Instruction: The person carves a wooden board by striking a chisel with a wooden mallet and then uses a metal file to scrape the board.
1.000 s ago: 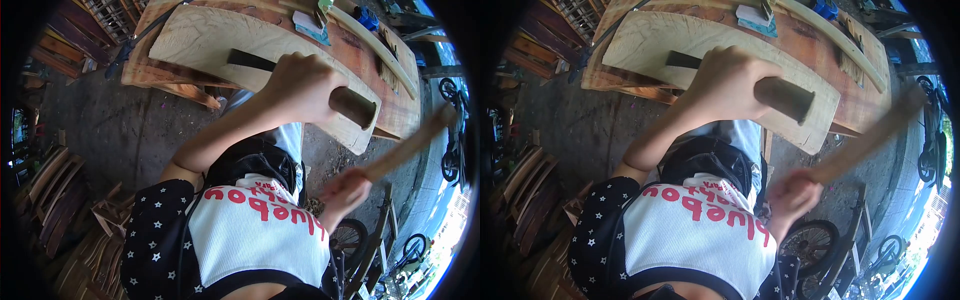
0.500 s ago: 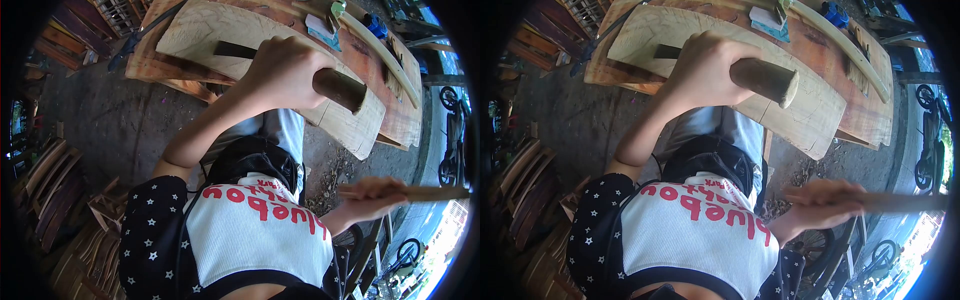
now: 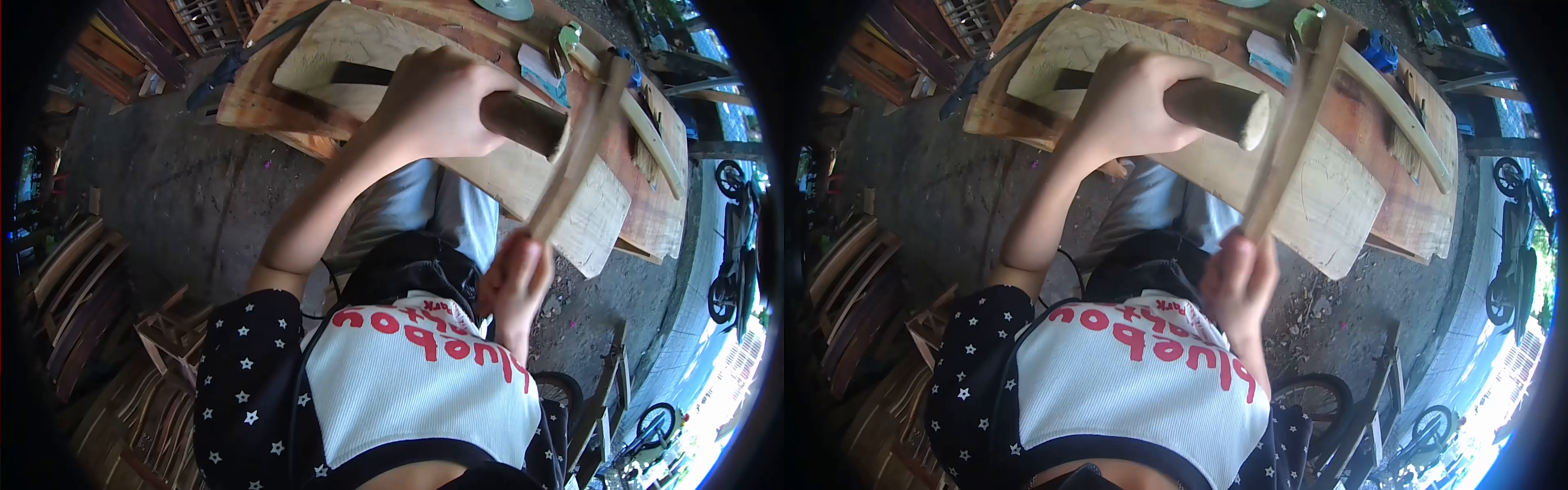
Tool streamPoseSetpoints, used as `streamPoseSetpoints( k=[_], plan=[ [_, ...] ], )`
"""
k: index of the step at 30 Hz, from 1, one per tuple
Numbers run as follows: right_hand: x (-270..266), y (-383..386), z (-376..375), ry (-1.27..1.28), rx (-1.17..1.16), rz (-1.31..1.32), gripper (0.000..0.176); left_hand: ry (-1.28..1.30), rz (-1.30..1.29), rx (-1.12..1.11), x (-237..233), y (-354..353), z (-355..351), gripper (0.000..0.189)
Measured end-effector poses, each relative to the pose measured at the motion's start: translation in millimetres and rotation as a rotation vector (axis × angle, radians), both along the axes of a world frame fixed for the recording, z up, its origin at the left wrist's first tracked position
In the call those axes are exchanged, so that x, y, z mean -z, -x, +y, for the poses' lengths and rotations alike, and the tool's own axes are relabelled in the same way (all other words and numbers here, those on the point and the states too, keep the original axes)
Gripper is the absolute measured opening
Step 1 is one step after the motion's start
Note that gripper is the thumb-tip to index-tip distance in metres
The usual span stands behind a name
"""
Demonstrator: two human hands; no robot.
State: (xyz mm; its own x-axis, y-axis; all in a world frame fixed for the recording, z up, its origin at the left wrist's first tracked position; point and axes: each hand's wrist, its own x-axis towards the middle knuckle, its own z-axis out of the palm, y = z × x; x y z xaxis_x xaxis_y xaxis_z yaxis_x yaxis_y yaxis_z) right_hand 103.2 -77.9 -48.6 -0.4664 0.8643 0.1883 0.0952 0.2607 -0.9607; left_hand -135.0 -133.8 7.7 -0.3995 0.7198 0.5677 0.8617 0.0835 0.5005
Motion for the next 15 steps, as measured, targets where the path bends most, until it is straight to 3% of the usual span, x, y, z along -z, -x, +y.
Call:
streamPoseSetpoints(
  k=[2,3,4,6,7,8,10,12,13,15],
  plan=[
    [-34,17,0,0.187,0.041,0.292,0.028,-0.066,-0.01,-0.003,1,2,-4,0.015],
    [-44,22,9,0.207,-0.072,0.769,0.03,-0.051,-0.019,0.012,0,3,-6,0.015],
    [-36,26,6,0.205,-0.073,0.766,0.03,-0.044,-0.019,0.03,-2,5,-7,0.016],
    [-16,39,-9,-0.431,-0.143,-0.097,0.035,-0.036,-0.011,0.007,-3,11,-8,0.016],
    [-21,42,-26,0.359,-0.389,-0.024,0.035,-0.013,-0.012,-0.005,-2,12,-10,0.016],
    [-26,39,-21,0.358,-0.388,-0.016,0.035,-0.065,0.021,-0.038,0,15,-11,0.016],
    [-35,28,10,0.012,-0.121,0.218,0.042,-0.045,0.024,-0.018,-4,16,-14,0.016],
    [-69,27,34,0.138,-0.163,0.695,0.044,-0.044,0.01,0.004,-3,15,-18,0.016],
    [-64,30,36,0.14,-0.164,0.697,0.044,-0.052,0.004,0.025,-4,15,-19,0.016],
    [-49,39,40,-0.043,-0.201,0.959,0.042,-0.047,0.005,0.033,-4,16,-20,0.017]
  ],
)
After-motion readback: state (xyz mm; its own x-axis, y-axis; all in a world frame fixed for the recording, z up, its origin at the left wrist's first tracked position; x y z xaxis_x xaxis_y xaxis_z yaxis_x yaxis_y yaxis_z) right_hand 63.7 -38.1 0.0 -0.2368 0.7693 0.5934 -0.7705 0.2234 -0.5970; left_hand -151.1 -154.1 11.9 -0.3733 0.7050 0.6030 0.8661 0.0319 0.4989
